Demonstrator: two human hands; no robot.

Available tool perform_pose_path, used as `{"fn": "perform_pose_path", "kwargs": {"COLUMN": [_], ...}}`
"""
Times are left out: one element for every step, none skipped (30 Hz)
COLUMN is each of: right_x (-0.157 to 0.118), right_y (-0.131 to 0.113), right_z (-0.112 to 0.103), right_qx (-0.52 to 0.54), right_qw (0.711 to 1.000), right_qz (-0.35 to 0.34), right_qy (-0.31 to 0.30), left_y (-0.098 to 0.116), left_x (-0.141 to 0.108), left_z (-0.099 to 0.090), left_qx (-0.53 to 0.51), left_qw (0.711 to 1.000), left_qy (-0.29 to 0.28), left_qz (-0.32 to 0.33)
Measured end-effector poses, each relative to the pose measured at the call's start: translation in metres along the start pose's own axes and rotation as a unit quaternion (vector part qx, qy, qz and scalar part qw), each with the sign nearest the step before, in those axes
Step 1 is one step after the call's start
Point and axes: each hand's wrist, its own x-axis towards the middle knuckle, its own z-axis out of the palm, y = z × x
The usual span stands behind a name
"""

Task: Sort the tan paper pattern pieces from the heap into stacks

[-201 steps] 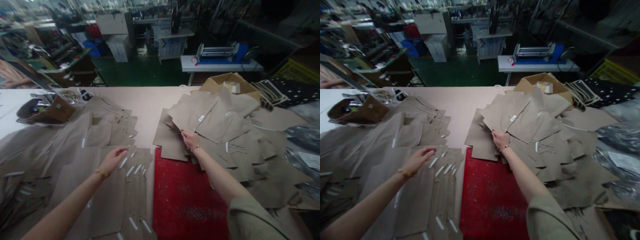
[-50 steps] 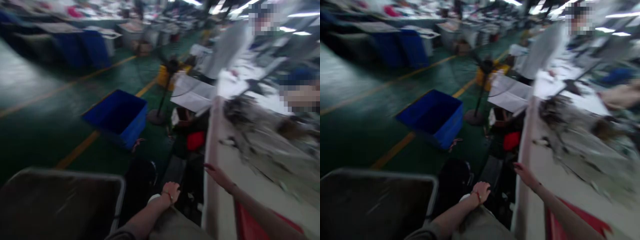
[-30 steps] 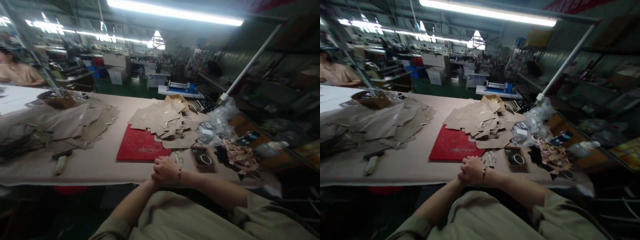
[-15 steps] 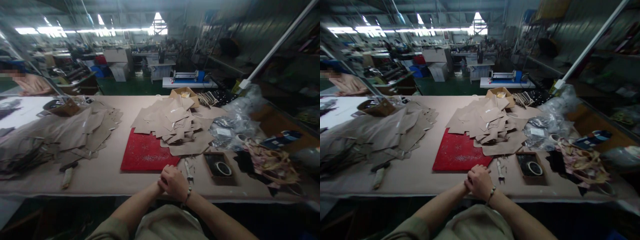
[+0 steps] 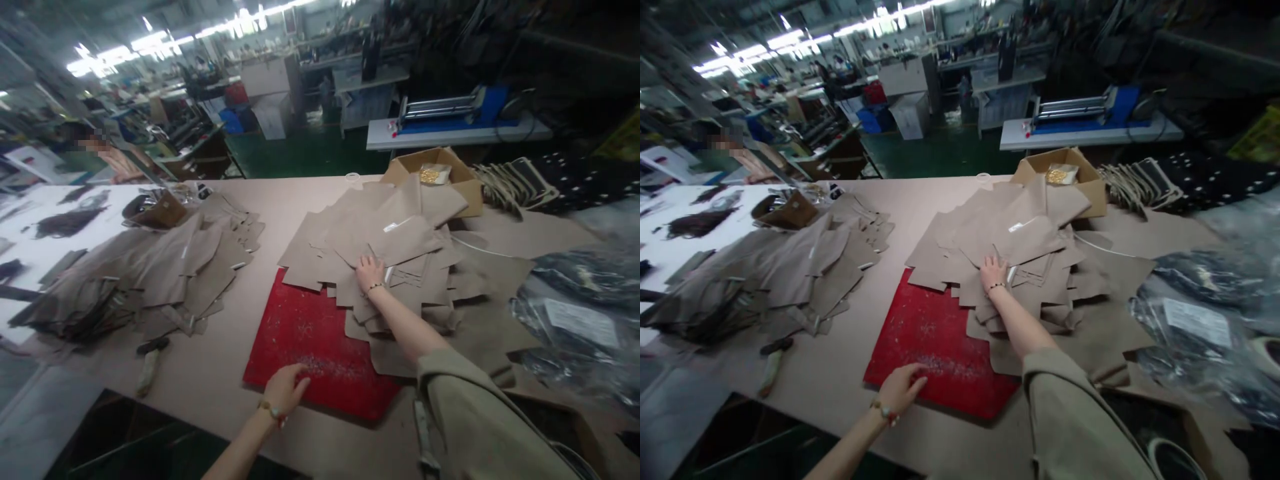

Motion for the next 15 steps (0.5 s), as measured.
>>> {"fn": "perform_pose_path", "kwargs": {"right_x": [0.01, 0.016, 0.019, 0.019, 0.016, 0.01, 0.0, -0.014, -0.029, -0.047, -0.065, -0.082, -0.098, -0.112, -0.124], "right_y": [0.008, 0.014, 0.017, 0.016, 0.013, 0.006, -0.003, -0.014, -0.028, -0.042, -0.057, -0.073, -0.09, -0.107, -0.125], "right_z": [0.002, 0.0, -0.003, -0.009, -0.014, -0.02, -0.025, -0.028, -0.029, -0.029, -0.026, -0.022, -0.016, -0.009, -0.002], "right_qx": [0.004, 0.009, 0.017, 0.029, 0.043, 0.059, 0.074, 0.086, 0.094, 0.1, 0.102, 0.103, 0.103, 0.103, 0.105], "right_qw": [1.0, 1.0, 0.999, 0.999, 0.997, 0.994, 0.988, 0.979, 0.967, 0.954, 0.942, 0.933, 0.928, 0.926, 0.927], "right_qz": [-0.01, -0.02, -0.03, -0.042, -0.06, -0.088, -0.127, -0.176, -0.23, -0.279, -0.316, -0.341, -0.355, -0.36, -0.356], "right_qy": [-0.004, -0.004, 0.001, 0.012, 0.026, 0.038, 0.047, 0.052, 0.052, 0.05, 0.048, 0.049, 0.05, 0.051, 0.046], "left_y": [-0.003, -0.005, -0.006, -0.005, -0.003, 0.0, 0.004, 0.007, 0.009, 0.011, 0.01, 0.009, 0.005, 0.0, -0.007], "left_x": [0.009, 0.019, 0.031, 0.045, 0.063, 0.083, 0.105, 0.13, 0.156, 0.181, 0.205, 0.227, 0.245, 0.259, 0.269], "left_z": [-0.011, -0.024, -0.039, -0.056, -0.075, -0.096, -0.119, -0.142, -0.166, -0.187, -0.207, -0.222, -0.235, -0.245, -0.252], "left_qx": [-0.035, -0.072, -0.11, -0.148, -0.187, -0.232, -0.286, -0.346, -0.414, -0.475, -0.514, -0.535, -0.539, -0.531, -0.523], "left_qw": [0.999, 0.997, 0.994, 0.989, 0.981, 0.97, 0.953, 0.931, 0.903, 0.874, 0.851, 0.835, 0.826, 0.824, 0.824], "left_qy": [0.005, 0.009, 0.014, 0.024, 0.042, 0.069, 0.095, 0.109, 0.102, 0.059, -0.007, -0.069, -0.126, -0.167, -0.194], "left_qz": [-0.005, -0.004, 0.002, 0.01, 0.013, 0.008, -0.007, -0.029, -0.061, -0.087, -0.103, -0.109, -0.108, -0.103, -0.096]}}
